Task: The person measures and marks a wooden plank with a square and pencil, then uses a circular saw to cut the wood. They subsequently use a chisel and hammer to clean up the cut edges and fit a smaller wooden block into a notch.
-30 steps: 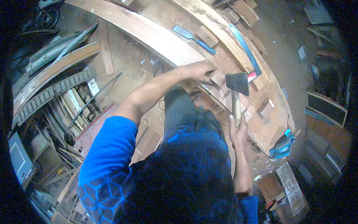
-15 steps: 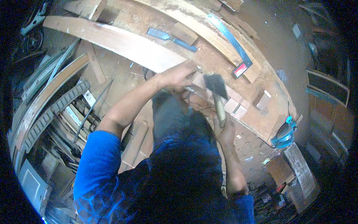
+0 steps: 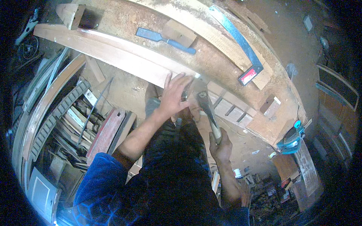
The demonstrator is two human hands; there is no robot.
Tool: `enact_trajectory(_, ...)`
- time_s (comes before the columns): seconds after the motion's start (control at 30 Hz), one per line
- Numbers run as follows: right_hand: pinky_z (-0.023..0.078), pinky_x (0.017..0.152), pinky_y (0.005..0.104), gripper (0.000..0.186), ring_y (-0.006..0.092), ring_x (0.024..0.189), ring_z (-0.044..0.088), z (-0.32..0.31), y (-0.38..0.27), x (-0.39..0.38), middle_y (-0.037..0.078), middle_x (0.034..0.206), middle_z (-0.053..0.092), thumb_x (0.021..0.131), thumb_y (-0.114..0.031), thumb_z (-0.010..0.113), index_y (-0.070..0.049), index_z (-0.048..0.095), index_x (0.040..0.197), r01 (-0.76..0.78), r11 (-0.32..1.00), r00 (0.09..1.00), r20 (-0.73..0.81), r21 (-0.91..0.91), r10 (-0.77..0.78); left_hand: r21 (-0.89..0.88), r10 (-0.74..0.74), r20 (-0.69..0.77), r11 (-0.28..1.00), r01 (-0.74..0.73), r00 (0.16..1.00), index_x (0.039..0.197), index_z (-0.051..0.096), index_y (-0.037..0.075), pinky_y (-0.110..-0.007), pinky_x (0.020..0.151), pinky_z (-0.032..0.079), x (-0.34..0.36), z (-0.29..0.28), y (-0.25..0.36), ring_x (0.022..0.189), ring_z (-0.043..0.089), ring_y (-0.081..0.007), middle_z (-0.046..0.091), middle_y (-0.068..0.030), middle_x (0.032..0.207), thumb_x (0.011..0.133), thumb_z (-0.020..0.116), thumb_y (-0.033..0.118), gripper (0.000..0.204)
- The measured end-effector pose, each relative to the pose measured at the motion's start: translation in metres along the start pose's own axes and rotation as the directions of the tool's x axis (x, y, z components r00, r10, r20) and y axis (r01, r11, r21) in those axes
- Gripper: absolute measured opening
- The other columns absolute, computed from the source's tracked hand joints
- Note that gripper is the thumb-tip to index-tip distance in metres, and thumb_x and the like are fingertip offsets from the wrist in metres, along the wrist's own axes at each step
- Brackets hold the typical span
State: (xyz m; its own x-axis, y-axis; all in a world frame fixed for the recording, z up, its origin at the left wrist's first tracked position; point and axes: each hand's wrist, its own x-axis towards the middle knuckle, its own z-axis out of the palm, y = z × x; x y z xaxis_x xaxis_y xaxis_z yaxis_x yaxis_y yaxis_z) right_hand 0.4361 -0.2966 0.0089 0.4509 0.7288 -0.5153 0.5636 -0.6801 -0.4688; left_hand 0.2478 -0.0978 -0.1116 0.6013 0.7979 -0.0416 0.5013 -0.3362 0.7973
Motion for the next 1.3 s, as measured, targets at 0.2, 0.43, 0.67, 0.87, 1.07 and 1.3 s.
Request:
enact_trajectory(0.2,0.059,0.070,0.0436,0.036,0.0398,0.084,0.075,-0.007,-0.008,0.001,0.023,0.094,0.073,0.094,-0.022,0.076,-0.003,0.064,0.121,-0.004,0.998,1.000,0.011,0.064,0.003,-0.026,0.177,0.294,0.984,-0.177,0.939,0.129,0.063,0.009,-0.055,0.124,0.025,0.045,-0.014,-0.023,0.134,0.051,-0.0330,0.063,-0.0132,0.133,0.069,0.077,0.015,0.062)
enact_trajectory(0.43,0.060,0.070,0.0449,0.039,0.0376,0.086,0.076,-0.016,-0.023,0.001,0.023,0.099,0.073,0.092,-0.018,0.078,-0.001,0.060,0.123,0.058,0.996,0.998,0.022,0.071,-0.060,-0.068,0.207,0.299,0.978,-0.196,0.931,0.129,0.066,0.010,-0.050,0.121,0.027,0.055,-0.016,-0.023,0.129,0.054,-0.0302,0.065,-0.0112,0.127,0.070,0.072,0.008,0.059)
enact_trajectory(0.67,0.059,0.071,0.0465,0.048,0.0394,0.086,0.072,-0.002,-0.015,-0.008,0.019,0.099,0.070,0.086,-0.023,0.080,-0.004,0.060,0.126,0.118,0.993,0.992,0.034,0.012,-0.119,-0.045,0.254,0.322,0.966,-0.253,0.912,0.124,0.068,0.011,-0.050,0.119,0.026,0.063,-0.014,-0.018,0.125,0.056,-0.0307,0.068,-0.0098,0.124,0.078,0.073,0.023,0.047)
enact_trajectory(0.87,0.059,0.080,0.0472,0.048,0.0380,0.095,0.072,-0.004,-0.020,-0.001,0.019,0.105,0.070,0.089,-0.026,0.076,-0.004,0.060,0.129,0.092,0.995,0.995,0.020,0.035,-0.093,0.048,0.304,0.359,0.938,-0.342,0.883,0.118,0.071,0.011,-0.047,0.109,0.033,0.069,-0.009,-0.011,0.120,0.057,-0.0304,0.069,-0.0085,0.118,0.082,0.073,0.025,0.039)
enact_trajectory(1.07,0.059,0.078,0.0493,0.048,0.0410,0.090,0.072,-0.004,-0.013,-0.010,0.020,0.106,0.070,0.094,-0.030,0.071,-0.006,0.057,0.133,-0.017,1.000,0.996,0.091,-0.020,0.018,0.083,0.325,0.309,0.927,-0.366,0.894,0.119,0.071,0.012,-0.048,0.108,0.034,0.058,0.000,-0.028,0.120,0.058,-0.0311,0.069,-0.0093,0.118,0.081,0.073,0.025,0.041)
enact_trajectory(1.3,0.060,0.070,0.0504,0.050,0.0422,0.081,0.072,0.014,0.011,-0.010,0.024,0.096,0.071,0.096,-0.037,0.069,-0.007,0.058,0.135,0.092,0.994,0.995,-0.025,-0.062,-0.094,0.094,0.324,0.334,0.923,-0.374,0.885,0.121,0.069,0.006,-0.050,0.108,0.037,0.058,-0.009,-0.018,0.119,0.058,-0.0370,0.069,-0.0152,0.121,0.077,0.079,0.027,0.050)
